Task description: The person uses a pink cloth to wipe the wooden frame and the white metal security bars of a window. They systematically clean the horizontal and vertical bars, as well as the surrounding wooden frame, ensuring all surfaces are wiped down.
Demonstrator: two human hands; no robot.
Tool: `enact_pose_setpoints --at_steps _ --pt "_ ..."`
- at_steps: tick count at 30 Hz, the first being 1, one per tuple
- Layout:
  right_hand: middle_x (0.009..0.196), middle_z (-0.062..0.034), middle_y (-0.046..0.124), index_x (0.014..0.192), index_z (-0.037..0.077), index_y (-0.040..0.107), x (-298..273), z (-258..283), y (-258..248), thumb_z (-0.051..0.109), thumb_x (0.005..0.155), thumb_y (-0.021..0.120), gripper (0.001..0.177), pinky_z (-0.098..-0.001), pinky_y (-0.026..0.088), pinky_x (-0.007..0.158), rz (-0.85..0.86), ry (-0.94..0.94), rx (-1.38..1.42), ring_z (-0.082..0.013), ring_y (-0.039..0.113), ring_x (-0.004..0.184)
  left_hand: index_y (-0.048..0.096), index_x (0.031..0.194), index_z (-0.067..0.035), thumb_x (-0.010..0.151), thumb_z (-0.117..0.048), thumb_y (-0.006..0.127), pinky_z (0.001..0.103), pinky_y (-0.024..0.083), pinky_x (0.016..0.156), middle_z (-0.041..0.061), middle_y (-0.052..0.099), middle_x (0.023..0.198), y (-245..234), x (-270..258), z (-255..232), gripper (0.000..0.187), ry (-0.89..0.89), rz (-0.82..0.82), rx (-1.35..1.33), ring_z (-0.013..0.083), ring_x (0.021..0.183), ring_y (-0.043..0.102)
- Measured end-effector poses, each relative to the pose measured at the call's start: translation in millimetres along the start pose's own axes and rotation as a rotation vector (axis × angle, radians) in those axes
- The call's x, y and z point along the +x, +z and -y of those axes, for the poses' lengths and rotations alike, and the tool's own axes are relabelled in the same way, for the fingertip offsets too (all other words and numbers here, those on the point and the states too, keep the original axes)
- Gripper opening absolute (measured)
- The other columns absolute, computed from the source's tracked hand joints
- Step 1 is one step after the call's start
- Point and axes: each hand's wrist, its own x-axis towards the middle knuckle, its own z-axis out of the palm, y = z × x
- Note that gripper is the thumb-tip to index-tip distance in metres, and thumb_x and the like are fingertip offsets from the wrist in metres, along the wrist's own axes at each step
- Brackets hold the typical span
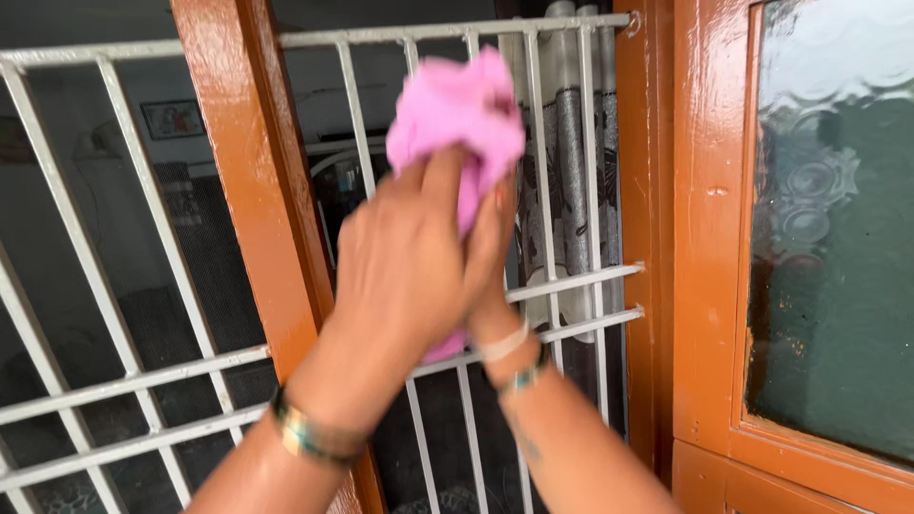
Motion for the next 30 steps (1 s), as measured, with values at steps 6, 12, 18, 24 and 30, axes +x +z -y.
enact_pose_setpoints --at_steps 6,12,18,24,30 --pt "0.11 -0.0125 0.063 0.12 0.0 0.057 117 -132 -21 0.029 0.106 0.053 0.032 -0.0372 0.056 0.087 0.211 0.194 -0.687 -0.0233 0.064 0.104 0.052 0.14 0.003 0.099 -0.038 0.062 0.058 0.055 0.076 0.036 0.061 0.115 39 58 38 0.059 -0.022 -0.065 0.114 0.0517 0.095 0.065" --pt "0.12 -0.0059 0.061 0.129 0.006 0.053 100 -198 -35 0.033 0.11 0.043 0.034 -0.0371 0.049 0.099 0.098 0.159 0.055 -0.0204 0.059 0.113 0.059 0.122 0.001 0.094 -0.038 0.07 0.055 0.056 0.068 0.03 0.064 0.107 55 78 62 0.05 -0.147 -0.129 0.135 0.0482 0.082 0.069" --pt "0.113 -0.0087 0.068 0.118 0.004 0.062 36 -211 -58 0.033 0.121 0.045 0.033 -0.0387 0.054 0.1 0.181 0.234 0.777 -0.0191 0.065 0.107 0.062 0.105 0.004 0.099 -0.029 0.066 0.042 0.055 0.045 0.028 0.063 0.095 77 36 47 0.033 -0.044 -0.211 0.301 0.0358 0.057 0.069" --pt "0.123 -0.0074 0.065 0.131 0.003 0.059 -36 -127 -57 0.019 0.11 0.05 0.028 -0.0325 0.055 0.097 0.091 0.154 -0.118 -0.0157 0.063 0.114 0.062 0.095 0.001 0.095 -0.026 0.063 0.044 0.055 0.045 0.021 0.065 0.079 68 -6 32 0.027 -0.079 -0.025 0.234 0.0356 0.057 0.068" --pt "0.094 -0.0114 0.065 0.118 0.002 0.059 -38 -51 -32 0.024 0.109 0.052 0.025 -0.0358 0.053 0.072 0.121 0.49 -0.261 -0.0206 0.061 0.086 0.058 0.098 0.007 0.093 -0.03 0.062 0.047 0.057 0.051 0.023 0.065 0.078 51 -24 24 0.037 -0.155 0.111 0.137 0.0407 0.063 0.069"
